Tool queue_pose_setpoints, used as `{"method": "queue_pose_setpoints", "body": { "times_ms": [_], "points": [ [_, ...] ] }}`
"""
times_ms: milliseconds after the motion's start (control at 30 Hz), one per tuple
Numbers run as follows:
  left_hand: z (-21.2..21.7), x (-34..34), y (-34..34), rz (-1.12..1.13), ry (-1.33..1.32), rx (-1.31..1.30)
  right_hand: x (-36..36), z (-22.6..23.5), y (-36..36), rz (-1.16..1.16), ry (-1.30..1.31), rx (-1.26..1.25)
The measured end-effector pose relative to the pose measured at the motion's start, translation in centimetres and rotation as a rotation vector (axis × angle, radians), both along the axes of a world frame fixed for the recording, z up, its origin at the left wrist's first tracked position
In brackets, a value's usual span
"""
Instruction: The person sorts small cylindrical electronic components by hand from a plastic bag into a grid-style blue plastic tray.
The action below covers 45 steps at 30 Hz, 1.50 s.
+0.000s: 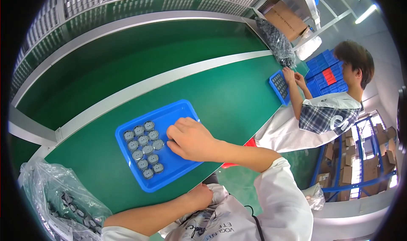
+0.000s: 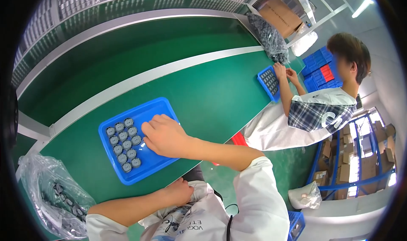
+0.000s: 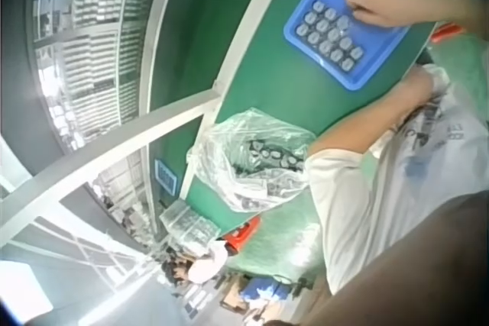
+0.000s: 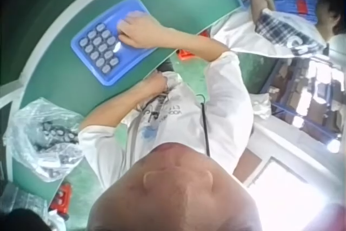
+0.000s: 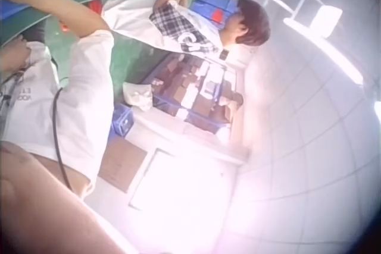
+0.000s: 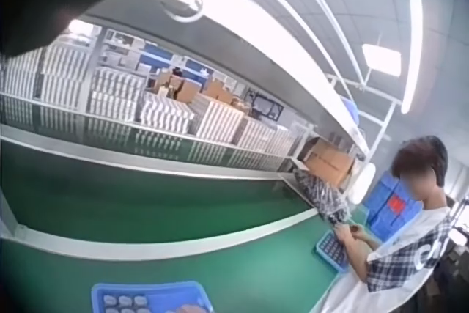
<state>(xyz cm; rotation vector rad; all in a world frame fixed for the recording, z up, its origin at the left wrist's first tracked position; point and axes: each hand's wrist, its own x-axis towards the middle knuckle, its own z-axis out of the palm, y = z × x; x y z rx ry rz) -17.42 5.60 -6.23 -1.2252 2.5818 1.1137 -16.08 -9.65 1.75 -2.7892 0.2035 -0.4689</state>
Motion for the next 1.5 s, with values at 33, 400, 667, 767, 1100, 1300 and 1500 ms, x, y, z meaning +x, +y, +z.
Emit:
{"method": "queue_pose_setpoints", "body": {
  "times_ms": [33, 400, 667, 767, 1100, 1300, 1500],
  "points": [
    [0.1, 0.0, -0.1, 0.004, 0.0, 0.015, 0.0, -0.2, 0.0, 0.004, 0.0, 0.015],
    [-2.6, -2.6, -0.9, 0.093, 0.055, 0.001, -1.4, 2.3, -2.4, 0.2, 0.198, 0.169],
    [-0.5, -1.4, -0.3, 0.122, 0.042, 0.013, -0.3, 0.8, -1.0, 0.246, 0.165, 0.131],
    [-2.1, -2.3, 0.3, 0.217, 0.078, -0.06, 0.3, 0.5, -0.8, 0.271, 0.154, 0.121],
    [0.1, -1.1, -1.3, 0.213, 0.035, 0.202, 0.8, 0.4, -1.4, 0.282, 0.143, 0.101],
    [-5.2, -5.3, -1.0, 0.209, 0.013, 0.026, -0.1, 3.0, -3.4, 0.143, 0.112, 0.14],
    [-8.4, -8.4, -1.3, 0.096, 0.008, -0.035, -2.9, 5.7, -5.7, 0.165, 0.352, 0.084]
  ]
}}
